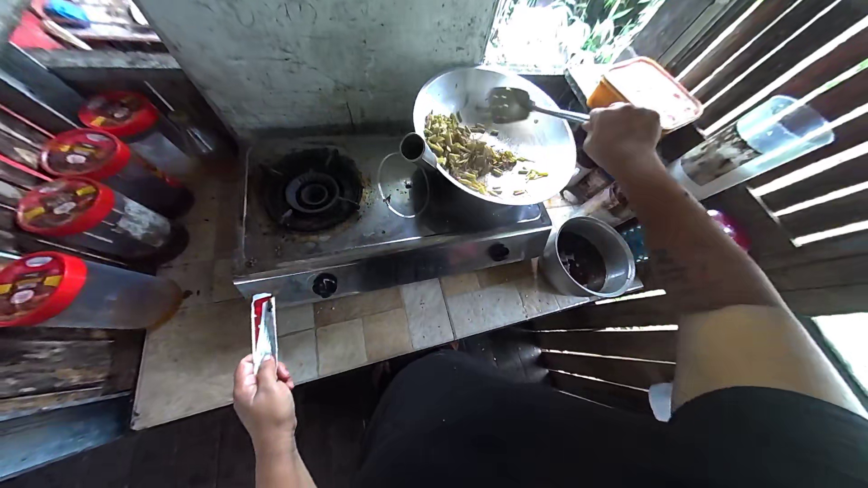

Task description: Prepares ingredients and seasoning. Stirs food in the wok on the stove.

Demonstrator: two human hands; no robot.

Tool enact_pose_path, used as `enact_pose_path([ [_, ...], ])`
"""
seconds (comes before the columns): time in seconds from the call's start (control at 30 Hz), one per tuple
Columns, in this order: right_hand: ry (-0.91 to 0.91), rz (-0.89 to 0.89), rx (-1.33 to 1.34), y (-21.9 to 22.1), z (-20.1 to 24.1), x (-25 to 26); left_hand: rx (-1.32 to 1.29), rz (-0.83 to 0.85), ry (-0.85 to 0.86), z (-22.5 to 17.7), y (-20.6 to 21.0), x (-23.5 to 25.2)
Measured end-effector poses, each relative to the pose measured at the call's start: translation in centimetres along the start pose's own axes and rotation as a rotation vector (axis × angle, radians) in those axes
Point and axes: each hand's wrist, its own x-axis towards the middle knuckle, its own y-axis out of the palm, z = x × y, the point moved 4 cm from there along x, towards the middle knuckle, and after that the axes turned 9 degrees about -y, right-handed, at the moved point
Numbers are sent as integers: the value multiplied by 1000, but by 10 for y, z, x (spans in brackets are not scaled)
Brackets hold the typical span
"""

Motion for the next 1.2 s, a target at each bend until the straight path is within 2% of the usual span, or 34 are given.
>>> enact_pose_path([
  [0.03,62,-183,-9,16,-18,15,-4,-1,5,0,-1,1],
  [0.07,124,-172,-8,24,-36,30,-6,-5,10,1,-3,3],
  [0.13,169,25,28,29,-60,45,-12,-22,17,5,-9,5],
  [0.2,63,125,140,47,-75,58,-12,-33,6,10,-15,5],
  [0.27,-9,177,361,72,-59,68,-14,-34,5,12,-17,5],
  [0.37,-23,116,549,101,-13,82,-25,-24,26,7,-16,3],
  [0.5,-132,-94,248,72,23,56,-18,6,30,3,-12,5],
  [0.6,-255,-249,4,43,31,19,4,26,22,2,-8,7],
  [0.7,-323,-350,-80,28,30,-13,17,31,21,1,-5,8],
  [0.77,-342,-336,-112,23,31,-37,39,33,38,1,-6,10],
  [0.87,-281,-168,-163,25,45,-65,56,31,54,2,-8,13],
  [0.93,-256,-121,-179,37,56,-59,56,24,49,2,-7,13],
  [1.03,-247,-181,-91,52,48,-18,60,27,50,3,-7,12],
  [1.13,-149,-221,-31,33,23,13,50,19,64,4,-10,11],
  [1.2,-51,-173,-35,21,16,32,49,10,71,7,-11,9],
])
